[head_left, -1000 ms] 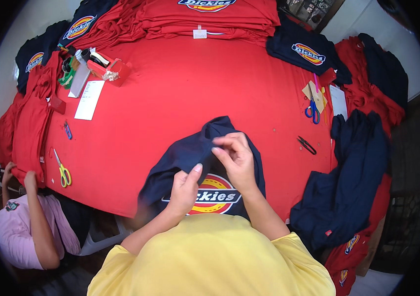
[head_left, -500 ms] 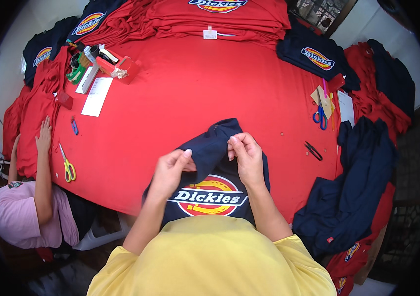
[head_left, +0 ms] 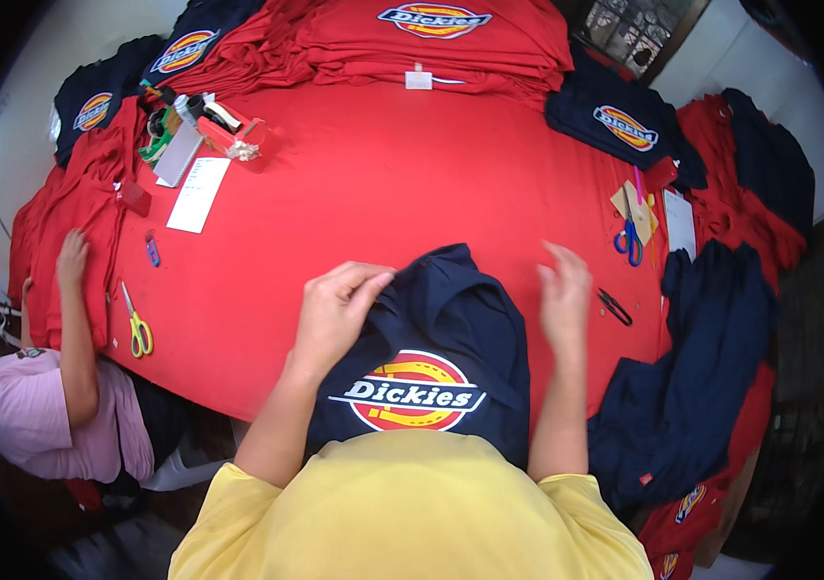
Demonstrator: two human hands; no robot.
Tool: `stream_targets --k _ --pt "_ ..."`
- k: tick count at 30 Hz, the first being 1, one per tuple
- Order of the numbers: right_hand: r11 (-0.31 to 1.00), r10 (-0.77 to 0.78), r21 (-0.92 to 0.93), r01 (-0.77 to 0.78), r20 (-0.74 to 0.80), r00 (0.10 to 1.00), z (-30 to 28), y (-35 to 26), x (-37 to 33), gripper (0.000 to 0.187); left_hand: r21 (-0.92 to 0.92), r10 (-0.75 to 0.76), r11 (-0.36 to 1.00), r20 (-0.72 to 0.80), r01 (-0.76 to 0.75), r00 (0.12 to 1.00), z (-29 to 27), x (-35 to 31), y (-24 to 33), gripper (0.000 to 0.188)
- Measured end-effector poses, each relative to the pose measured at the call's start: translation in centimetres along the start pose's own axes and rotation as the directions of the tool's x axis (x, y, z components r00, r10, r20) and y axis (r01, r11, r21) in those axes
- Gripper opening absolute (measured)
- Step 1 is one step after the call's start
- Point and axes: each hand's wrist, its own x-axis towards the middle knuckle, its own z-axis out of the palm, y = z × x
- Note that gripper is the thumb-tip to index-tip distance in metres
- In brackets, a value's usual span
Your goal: The person picks up a dark blue tank top from a pile, spreads it on a red table, and folds it. The person performs this action multiple times, ensuring each garment is flattened and folded neatly before placing it aside.
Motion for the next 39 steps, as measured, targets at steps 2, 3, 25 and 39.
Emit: stream_targets --k 2,3,25,39 --pt "0.821 0.242 -0.532 -0.208 -0.006 0.97 -2.3 7.8 -1.1 0.035 0.093 0.085 0.993 -0.079 -0.078 0.993 -1.7 0.8 -0.3 0.013" --pt "0.707 0.355 -0.642 -0.297 -0.04 0.934 -3.2 10.1 -1.8 0.036 0.154 0.167 0.977 -0.124 -0.147 0.978 -2.6 1.1 -0.3 0.013" --pt "0.868 -0.368 0.495 0.049 0.571 0.734 0.0 -14.0 0.3 0.031 0.054 0.118 0.991 0.041 -0.121 0.992 -3.8 0.6 2.4 0.019" --pt "0.861 -0.387 0.508 0.007 0.648 0.656 0.5 -14.6 0.5 0.031 0.095 0.154 0.982 0.078 -0.161 0.985 -3.4 -0.3 2.3 0.016"
